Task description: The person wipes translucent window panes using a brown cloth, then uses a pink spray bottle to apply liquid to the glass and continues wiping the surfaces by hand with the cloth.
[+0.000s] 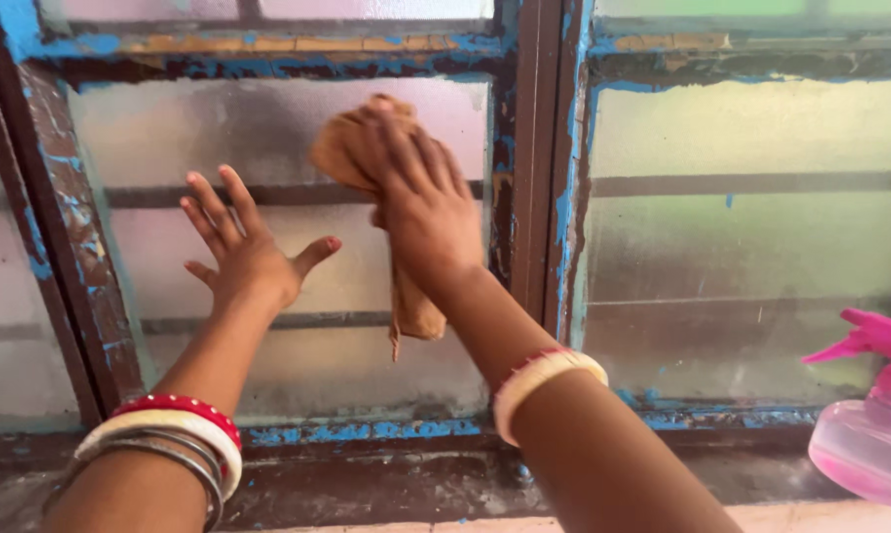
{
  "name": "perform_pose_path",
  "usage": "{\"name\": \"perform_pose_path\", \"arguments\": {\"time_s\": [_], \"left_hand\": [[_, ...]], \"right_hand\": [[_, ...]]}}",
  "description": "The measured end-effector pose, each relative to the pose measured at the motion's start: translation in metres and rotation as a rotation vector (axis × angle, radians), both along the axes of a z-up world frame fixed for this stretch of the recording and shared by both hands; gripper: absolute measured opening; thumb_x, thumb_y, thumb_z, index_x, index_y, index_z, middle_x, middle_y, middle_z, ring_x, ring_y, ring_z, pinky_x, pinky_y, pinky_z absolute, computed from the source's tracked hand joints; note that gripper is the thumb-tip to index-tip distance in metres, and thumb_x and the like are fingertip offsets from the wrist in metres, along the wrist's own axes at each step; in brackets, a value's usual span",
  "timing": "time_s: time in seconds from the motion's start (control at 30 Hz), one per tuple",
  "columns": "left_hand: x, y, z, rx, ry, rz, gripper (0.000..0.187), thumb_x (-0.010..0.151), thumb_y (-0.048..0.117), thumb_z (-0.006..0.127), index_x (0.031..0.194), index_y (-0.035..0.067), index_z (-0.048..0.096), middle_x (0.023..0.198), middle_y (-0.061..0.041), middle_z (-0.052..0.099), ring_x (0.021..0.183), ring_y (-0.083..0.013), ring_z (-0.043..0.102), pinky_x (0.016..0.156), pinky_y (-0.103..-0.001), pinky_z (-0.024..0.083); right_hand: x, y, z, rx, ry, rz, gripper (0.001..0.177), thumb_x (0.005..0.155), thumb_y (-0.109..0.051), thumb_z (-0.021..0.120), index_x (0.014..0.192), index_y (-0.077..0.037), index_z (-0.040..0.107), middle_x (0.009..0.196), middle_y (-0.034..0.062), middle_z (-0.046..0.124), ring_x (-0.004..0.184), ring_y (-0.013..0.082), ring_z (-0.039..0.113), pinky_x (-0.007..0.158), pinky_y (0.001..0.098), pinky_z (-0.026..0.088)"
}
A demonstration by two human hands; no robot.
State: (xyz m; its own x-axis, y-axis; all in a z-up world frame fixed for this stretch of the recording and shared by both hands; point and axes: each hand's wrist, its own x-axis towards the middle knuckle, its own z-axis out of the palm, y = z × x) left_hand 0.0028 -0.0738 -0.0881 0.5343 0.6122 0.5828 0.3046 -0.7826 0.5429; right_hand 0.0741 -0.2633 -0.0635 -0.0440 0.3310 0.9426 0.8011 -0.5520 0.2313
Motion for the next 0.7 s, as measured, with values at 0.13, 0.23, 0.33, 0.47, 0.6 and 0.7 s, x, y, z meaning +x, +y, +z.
{"name": "perform_pose_path", "arguments": {"time_s": [0.13,0.23,0.33,0.47,0.6,0.7], "left_hand": [[-0.002,0.0,-0.01,0.051,0.007,0.004,0.149,0.066,0.078,0.075,0.161,0.024,-0.027,0.167,-0.011,-0.035,0.156,-0.0342,-0.029,0.117,-0.078,0.013],[0.001,0.004,-0.012,0.056,0.02,0.006,0.149,0.066,0.077,0.077,0.16,0.025,-0.027,0.166,-0.009,-0.036,0.155,-0.0339,-0.029,0.118,-0.078,0.012],[0.005,0.01,-0.01,0.05,0.027,-0.001,0.148,0.068,0.071,0.079,0.16,0.028,-0.029,0.165,-0.008,-0.039,0.154,-0.034,-0.031,0.117,-0.078,0.011],[0.0,0.013,-0.009,0.035,0.088,-0.007,0.149,0.066,0.066,0.082,0.159,0.031,-0.03,0.164,-0.006,-0.042,0.154,-0.033,-0.032,0.117,-0.079,0.01],[-0.005,0.01,-0.011,0.046,0.073,-0.013,0.15,0.064,0.073,0.08,0.159,0.03,-0.028,0.164,-0.005,-0.041,0.154,-0.0334,-0.032,0.116,-0.08,0.011],[-0.006,0.01,-0.01,0.049,0.072,-0.013,0.15,0.063,0.074,0.079,0.16,0.031,-0.027,0.165,-0.005,-0.04,0.154,-0.0329,-0.032,0.115,-0.081,0.011]], "right_hand": [[-0.001,-0.008,-0.024,0.257,-0.009,0.002,0.079,0.091,-0.014,0.068,0.162,-0.012,0.033,0.169,0.0058,0.031,0.153,0.0329,0.034,0.128,0.0462,0.03],[-0.013,0.021,-0.044,0.31,0.105,-0.019,0.079,0.088,-0.006,0.062,0.161,-0.012,0.034,0.17,0.0067,0.028,0.153,0.0366,0.032,0.123,0.0473,0.03],[-0.028,0.048,-0.067,0.148,0.112,0.018,0.08,0.084,-0.006,0.06,0.159,-0.012,0.033,0.169,0.0081,0.025,0.152,0.0383,0.03,0.121,0.0476,0.029],[-0.024,0.043,-0.061,-0.16,-0.064,-0.013,0.079,0.087,-0.01,0.059,0.161,-0.008,0.03,0.169,0.0104,0.024,0.153,0.0348,0.031,0.125,0.0492,0.024],[-0.004,0.013,-0.024,-0.228,-0.026,-0.124,0.071,0.089,-0.015,0.061,0.155,-0.007,0.035,0.167,0.0097,0.026,0.152,0.0336,0.03,0.126,0.0503,0.021],[0.002,-0.006,-0.009,0.054,0.133,-0.103,0.073,0.088,-0.014,0.061,0.157,-0.014,0.039,0.164,0.0056,0.03,0.15,0.0349,0.029,0.126,0.0482,0.021]]}}
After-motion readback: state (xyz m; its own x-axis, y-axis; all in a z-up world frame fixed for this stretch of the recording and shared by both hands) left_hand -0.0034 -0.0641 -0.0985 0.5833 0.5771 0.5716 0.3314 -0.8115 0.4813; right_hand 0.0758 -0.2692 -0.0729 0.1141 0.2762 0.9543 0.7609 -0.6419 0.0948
